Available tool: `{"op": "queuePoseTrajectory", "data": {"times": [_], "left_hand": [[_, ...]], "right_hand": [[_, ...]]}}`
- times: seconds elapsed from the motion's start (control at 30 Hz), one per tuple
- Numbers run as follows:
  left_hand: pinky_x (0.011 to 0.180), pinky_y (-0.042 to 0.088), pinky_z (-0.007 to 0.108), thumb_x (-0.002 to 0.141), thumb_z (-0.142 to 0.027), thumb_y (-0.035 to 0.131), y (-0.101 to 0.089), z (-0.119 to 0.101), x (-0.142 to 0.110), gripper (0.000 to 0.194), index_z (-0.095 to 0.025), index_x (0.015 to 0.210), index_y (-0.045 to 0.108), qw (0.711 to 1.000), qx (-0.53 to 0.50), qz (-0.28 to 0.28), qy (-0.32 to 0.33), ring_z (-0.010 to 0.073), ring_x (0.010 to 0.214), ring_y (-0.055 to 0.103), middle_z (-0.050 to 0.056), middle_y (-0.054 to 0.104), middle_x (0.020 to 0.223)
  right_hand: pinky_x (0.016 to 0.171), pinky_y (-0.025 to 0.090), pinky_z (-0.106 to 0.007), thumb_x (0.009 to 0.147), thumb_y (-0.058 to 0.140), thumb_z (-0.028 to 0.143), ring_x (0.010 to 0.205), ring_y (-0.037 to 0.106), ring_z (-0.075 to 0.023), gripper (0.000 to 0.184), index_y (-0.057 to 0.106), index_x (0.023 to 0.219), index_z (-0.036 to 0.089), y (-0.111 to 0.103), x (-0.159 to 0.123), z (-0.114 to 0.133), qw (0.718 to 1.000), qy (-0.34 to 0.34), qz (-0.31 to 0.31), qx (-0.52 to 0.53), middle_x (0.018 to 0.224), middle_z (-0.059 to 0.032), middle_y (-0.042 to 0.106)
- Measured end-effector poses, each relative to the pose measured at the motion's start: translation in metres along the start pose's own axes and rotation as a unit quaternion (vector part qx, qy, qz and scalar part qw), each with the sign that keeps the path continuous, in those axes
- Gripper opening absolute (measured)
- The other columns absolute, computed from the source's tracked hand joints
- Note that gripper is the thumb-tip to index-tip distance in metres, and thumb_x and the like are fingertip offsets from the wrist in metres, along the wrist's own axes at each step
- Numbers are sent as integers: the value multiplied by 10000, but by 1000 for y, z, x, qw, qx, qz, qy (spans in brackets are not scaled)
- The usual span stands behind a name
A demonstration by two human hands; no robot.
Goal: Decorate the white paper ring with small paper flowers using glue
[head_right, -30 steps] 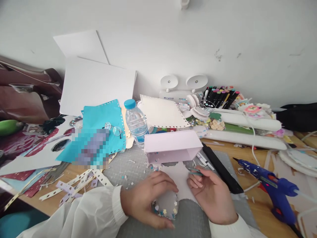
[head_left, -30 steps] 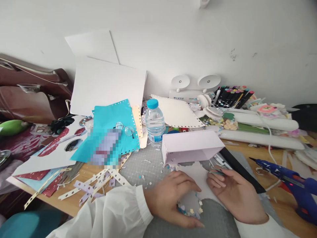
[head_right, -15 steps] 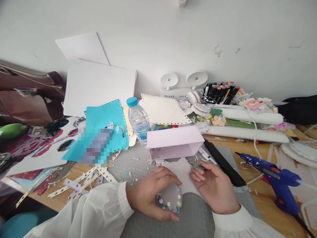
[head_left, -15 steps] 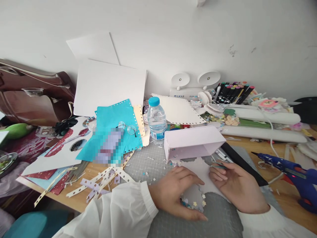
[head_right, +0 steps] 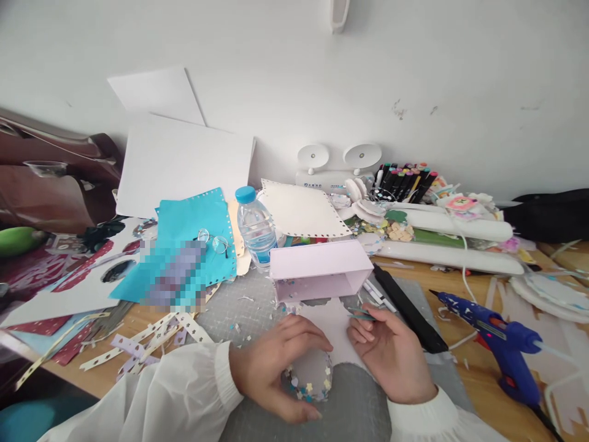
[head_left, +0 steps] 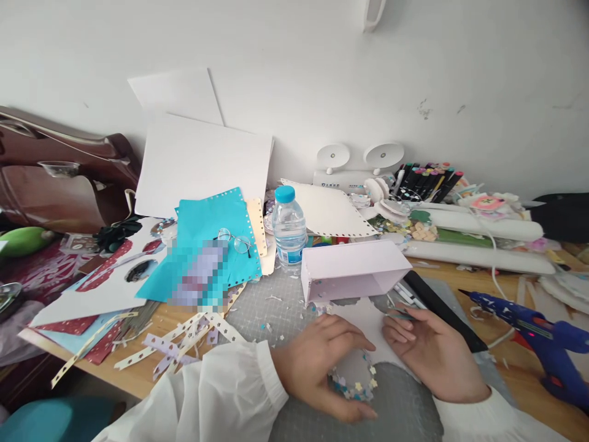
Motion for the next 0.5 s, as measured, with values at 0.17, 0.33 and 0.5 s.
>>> {"op": "queuePoseTrajectory", "data": {"times": [0.17, 0.33, 0.5], "left_hand": [[899, 456, 397, 723, -562, 578, -19, -20, 3, 693, -160, 1264, 418, 996, 33, -66, 60, 274, 1048, 578, 159, 583, 1168], [955, 455, 357, 918, -314, 447, -54, -81, 1, 371, -151, 1251, 451, 987, 96, -87, 95, 225, 1108, 564, 127, 633, 1143], [904, 502, 297, 911, -289, 473, -116, -105, -20, 339, -200, 1238, 482, 980, 171, -42, -96, 199, 1087, 561, 90, 603, 1173]], "right_hand": [[428, 382, -198, 619, 677, 120, 475, 358, -65, 216, 466, 604, 164, -1, 0, 0, 1000, 0, 10, 8, 520, 37, 370], [428, 364, -175, 661, 634, 101, 478, 365, -52, 158, 486, 647, 158, 1, -1, -1, 999, 17, 30, 25, 548, 41, 370], [429, 365, -171, 650, 637, 97, 473, 377, -54, 159, 493, 657, 163, 0, -1, -1, 999, 17, 25, 26, 538, 42, 378]]}}
Point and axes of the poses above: each hand's wrist, its own x-axis towards the middle knuckle, its own y-axis out of the palm, z = x × y, the point moved 6 cm from there along x, towards the middle knuckle
